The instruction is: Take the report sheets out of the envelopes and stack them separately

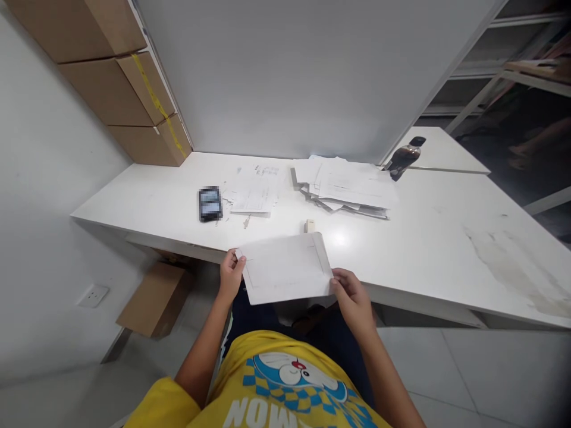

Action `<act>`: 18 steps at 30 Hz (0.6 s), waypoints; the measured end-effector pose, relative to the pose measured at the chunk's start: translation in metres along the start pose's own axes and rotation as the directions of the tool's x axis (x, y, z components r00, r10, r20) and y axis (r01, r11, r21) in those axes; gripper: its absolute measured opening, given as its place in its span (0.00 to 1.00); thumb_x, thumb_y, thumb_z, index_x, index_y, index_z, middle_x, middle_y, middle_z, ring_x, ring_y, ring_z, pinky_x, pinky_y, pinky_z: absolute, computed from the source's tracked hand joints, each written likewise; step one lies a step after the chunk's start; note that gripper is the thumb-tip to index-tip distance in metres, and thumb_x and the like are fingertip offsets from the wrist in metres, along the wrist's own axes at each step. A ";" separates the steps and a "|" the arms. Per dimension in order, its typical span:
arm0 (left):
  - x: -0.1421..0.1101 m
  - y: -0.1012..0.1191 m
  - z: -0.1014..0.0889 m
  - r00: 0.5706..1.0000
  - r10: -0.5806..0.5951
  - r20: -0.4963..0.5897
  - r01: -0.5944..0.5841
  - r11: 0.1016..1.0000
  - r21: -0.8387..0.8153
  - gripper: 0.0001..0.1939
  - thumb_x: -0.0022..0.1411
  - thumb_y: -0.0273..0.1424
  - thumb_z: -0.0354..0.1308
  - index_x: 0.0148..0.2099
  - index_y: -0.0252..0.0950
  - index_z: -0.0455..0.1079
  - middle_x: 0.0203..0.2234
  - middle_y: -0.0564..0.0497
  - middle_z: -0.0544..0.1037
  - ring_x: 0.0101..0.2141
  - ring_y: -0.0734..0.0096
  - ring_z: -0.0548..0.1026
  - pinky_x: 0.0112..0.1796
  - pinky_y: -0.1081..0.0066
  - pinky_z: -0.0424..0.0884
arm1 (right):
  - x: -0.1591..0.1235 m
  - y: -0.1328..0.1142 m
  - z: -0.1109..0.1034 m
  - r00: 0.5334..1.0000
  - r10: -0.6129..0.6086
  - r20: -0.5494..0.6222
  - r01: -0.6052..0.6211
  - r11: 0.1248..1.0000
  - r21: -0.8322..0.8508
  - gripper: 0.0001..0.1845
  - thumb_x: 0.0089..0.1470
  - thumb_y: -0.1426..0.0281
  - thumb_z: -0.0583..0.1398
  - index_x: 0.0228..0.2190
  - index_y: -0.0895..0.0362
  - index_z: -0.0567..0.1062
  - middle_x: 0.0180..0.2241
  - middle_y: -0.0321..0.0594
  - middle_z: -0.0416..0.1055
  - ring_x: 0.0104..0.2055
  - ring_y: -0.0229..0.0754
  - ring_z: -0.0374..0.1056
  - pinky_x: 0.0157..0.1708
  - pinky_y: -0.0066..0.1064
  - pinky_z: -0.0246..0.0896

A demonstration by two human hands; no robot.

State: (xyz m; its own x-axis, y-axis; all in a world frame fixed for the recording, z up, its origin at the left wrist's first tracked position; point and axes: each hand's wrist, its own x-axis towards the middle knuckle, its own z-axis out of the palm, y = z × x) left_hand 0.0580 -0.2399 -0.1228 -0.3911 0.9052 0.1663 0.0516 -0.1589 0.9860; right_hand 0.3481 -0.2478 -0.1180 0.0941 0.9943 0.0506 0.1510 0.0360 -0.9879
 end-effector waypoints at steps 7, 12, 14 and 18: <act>-0.012 -0.005 0.012 0.976 -0.197 0.088 0.197 0.980 0.008 0.28 0.55 0.48 0.63 0.51 0.36 0.68 0.27 0.50 0.78 0.27 0.66 0.76 0.32 0.68 0.71 | -0.021 0.016 -0.009 0.972 0.230 -0.044 -0.216 0.954 0.206 0.17 0.48 0.57 0.63 0.38 0.53 0.72 0.24 0.35 0.73 0.24 0.41 0.68 0.24 0.31 0.63; -0.010 0.001 0.022 0.958 -0.232 0.169 0.209 0.967 0.146 0.36 0.58 0.44 0.61 0.65 0.35 0.59 0.17 0.58 0.70 0.18 0.72 0.68 0.23 0.73 0.64 | -0.030 0.018 -0.023 0.942 0.321 -0.094 -0.286 0.919 0.271 0.19 0.42 0.59 0.66 0.33 0.52 0.67 0.20 0.30 0.69 0.17 0.37 0.63 0.20 0.31 0.62; -0.010 0.006 0.029 0.943 -0.231 0.240 0.196 0.967 0.163 0.36 0.60 0.42 0.59 0.66 0.34 0.57 0.15 0.60 0.68 0.18 0.74 0.66 0.24 0.74 0.64 | -0.035 0.018 -0.031 0.929 0.340 -0.145 -0.289 0.913 0.286 0.18 0.41 0.60 0.67 0.32 0.52 0.67 0.20 0.29 0.69 0.17 0.37 0.64 0.22 0.31 0.62; -0.011 0.011 0.046 0.894 -0.251 0.371 0.207 0.966 0.156 0.34 0.59 0.40 0.60 0.64 0.34 0.59 0.21 0.58 0.72 0.21 0.75 0.69 0.27 0.73 0.67 | -0.042 0.021 -0.046 0.907 0.355 -0.226 -0.271 0.904 0.331 0.17 0.43 0.61 0.66 0.33 0.53 0.68 0.19 0.28 0.68 0.18 0.36 0.64 0.23 0.30 0.62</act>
State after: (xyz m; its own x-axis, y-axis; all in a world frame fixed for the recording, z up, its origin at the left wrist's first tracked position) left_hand 0.1051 -0.2338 -0.1136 -0.0218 0.9954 -0.0934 0.1120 0.0952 0.9891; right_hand 0.3923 -0.2937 -0.1337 0.3611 0.8921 -0.2715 -0.2151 -0.2036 -0.9551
